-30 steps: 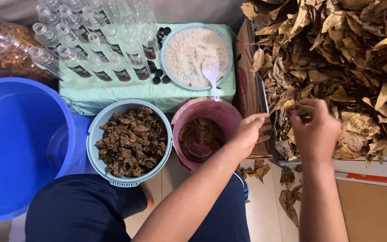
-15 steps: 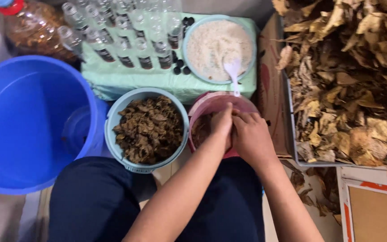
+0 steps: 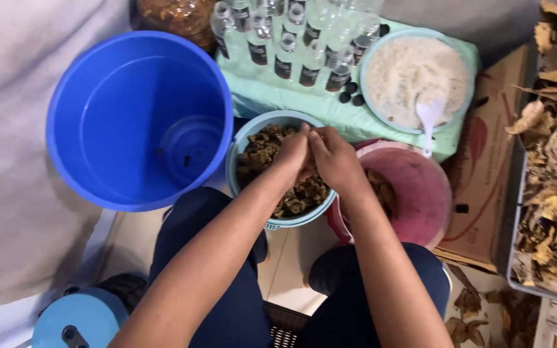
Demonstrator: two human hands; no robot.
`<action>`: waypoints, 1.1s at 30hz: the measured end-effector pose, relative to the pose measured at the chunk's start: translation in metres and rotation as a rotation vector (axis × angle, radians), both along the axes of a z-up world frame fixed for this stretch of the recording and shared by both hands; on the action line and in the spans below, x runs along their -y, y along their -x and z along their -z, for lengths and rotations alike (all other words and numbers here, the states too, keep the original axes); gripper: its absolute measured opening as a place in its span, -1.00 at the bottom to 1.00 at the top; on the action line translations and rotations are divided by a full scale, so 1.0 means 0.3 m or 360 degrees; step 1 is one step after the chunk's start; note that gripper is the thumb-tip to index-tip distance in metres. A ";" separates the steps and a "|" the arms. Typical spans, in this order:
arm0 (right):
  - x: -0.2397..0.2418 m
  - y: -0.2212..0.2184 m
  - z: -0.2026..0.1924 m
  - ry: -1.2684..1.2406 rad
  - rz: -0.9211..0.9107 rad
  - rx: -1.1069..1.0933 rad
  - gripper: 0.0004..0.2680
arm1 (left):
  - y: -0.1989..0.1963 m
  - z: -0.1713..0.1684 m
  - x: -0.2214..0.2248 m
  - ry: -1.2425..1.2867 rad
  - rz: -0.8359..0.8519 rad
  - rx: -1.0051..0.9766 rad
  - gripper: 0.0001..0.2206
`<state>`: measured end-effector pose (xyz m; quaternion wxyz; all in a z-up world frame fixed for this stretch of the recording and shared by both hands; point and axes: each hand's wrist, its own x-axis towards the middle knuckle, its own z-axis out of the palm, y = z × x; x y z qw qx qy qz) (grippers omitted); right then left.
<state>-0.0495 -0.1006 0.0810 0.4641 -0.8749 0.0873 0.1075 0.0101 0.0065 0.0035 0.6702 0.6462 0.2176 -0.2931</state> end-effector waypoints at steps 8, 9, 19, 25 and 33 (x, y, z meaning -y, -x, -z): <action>-0.123 -0.010 0.125 -0.1199 0.0725 -0.0006 -0.59 | 0.024 -0.032 0.026 0.0124 -0.0226 0.0124 -0.61; -0.131 0.001 0.126 -0.1190 0.0722 -0.0030 -0.59 | 0.052 -0.040 0.029 0.0126 -0.0238 0.0102 -0.61; -0.119 0.017 0.098 -0.1304 0.0584 -0.0015 -0.54 | 0.148 -0.049 0.102 0.0184 -0.0030 0.1173 -0.67; -0.136 -0.006 0.063 -0.1406 0.0513 0.0052 -0.51 | 0.182 -0.234 0.069 0.0187 0.0192 0.1109 -0.51; -0.229 -0.002 0.015 -0.1549 0.0482 0.0167 -0.46 | 0.011 -0.151 0.013 -0.0040 -0.0313 0.0749 -0.59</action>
